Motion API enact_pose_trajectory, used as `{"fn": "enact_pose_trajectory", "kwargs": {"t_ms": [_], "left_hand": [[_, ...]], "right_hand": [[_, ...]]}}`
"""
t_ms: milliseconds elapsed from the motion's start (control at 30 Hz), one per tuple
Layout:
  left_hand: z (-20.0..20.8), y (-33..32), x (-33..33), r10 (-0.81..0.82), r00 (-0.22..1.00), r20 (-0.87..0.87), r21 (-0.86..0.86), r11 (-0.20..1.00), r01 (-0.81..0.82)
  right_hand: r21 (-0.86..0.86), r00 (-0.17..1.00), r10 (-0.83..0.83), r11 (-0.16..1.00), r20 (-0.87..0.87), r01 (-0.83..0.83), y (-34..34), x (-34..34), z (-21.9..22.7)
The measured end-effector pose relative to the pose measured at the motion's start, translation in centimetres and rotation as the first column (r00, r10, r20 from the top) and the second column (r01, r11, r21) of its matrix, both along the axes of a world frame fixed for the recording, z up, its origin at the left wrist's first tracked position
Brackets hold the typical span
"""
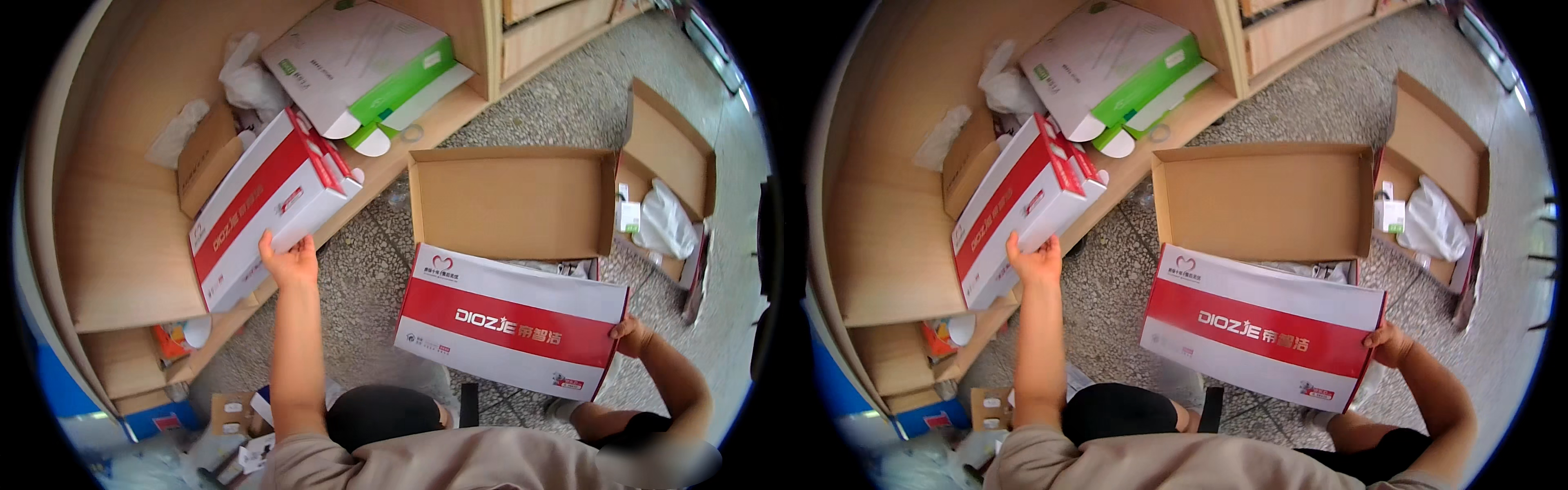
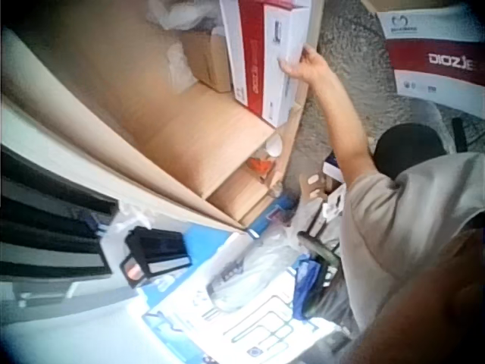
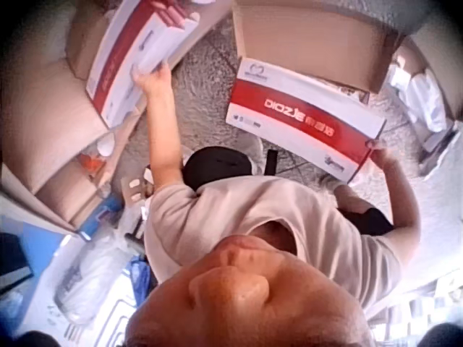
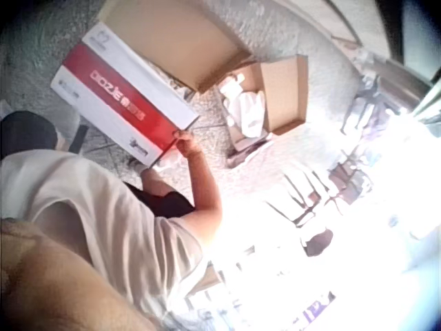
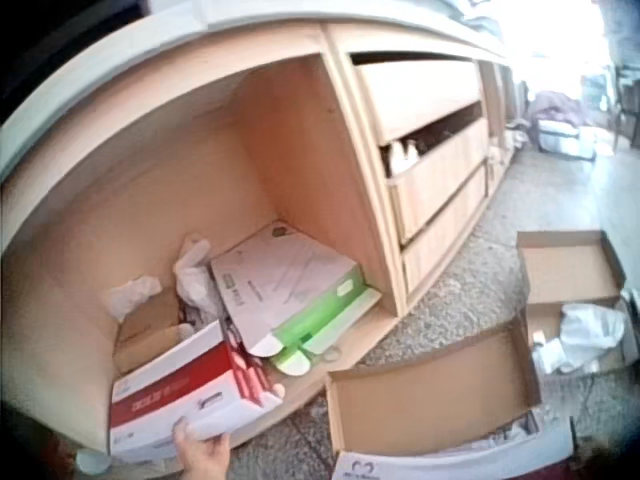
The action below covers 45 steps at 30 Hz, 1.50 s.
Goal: The person sits on the floor and repeatedly opens small white boxes to remove circular metal objects, then places them into larger red and white boxes. The person also moves and stacks the larger boxes on a nearby shelf.
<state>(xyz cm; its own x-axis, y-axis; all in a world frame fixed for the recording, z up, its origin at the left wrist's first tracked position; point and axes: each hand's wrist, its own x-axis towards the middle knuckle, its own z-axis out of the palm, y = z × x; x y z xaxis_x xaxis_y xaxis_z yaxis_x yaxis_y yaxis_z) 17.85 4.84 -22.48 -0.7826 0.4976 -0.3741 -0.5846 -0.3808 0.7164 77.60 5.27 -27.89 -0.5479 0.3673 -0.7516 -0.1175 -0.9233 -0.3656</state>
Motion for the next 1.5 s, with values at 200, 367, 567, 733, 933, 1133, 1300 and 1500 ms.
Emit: {"fn": "enact_pose_trajectory", "kwargs": {"t_ms": [200,367,567,733,933,1133,1300,1500], "left_hand": [[0.3,-4.2,2.2,-0.039,0.998,-0.054,-0.031,0.999,0.037],[1.1,-6.7,4.4,-0.126,0.991,-0.038,-0.005,0.992,0.126],[1.4,-7.1,2.7,-0.167,0.981,-0.099,0.067,0.982,0.174],[2.8,-7.7,4.4,-0.261,0.961,-0.094,0.163,0.948,0.274],[8.9,-6.1,9.7,-0.537,0.839,-0.083,0.211,0.814,0.541],[13.9,-3.8,14.0,-0.669,0.737,-0.097,0.215,0.709,0.672],[14.5,-2.2,17.1,-0.732,0.674,-0.1,0.195,0.65,0.734],[14.2,-3.5,17.5,-0.728,0.676,-0.113,0.151,0.66,0.736]], "right_hand": [[-0.138,0.993,0.048,0.988,-0.107,-0.062,-0.4,0.6,-1.3],[-0.111,0.982,0.186,0.977,0.025,-0.182,0.7,1.7,-3.5],[-0.011,0.973,0.152,0.988,0.171,-0.153,2.4,-0.2,-3.8],[0.022,0.78,0.363,0.901,0.509,-0.434,3.7,-2.1,-0.3],[0.436,0.339,-0.321,0.308,0.884,-0.846,7.2,-4.7,1.7],[0.663,0.995,0.096,0.748,-0.037,-0.048,11.3,-17.4,16.0],[0.632,0.933,0.113,0.762,-0.343,0.14,10.1,-20.1,20.8],[0.66,0.928,0.183,0.747,-0.323,0.082,9.0,-19.1,21.0]]}}
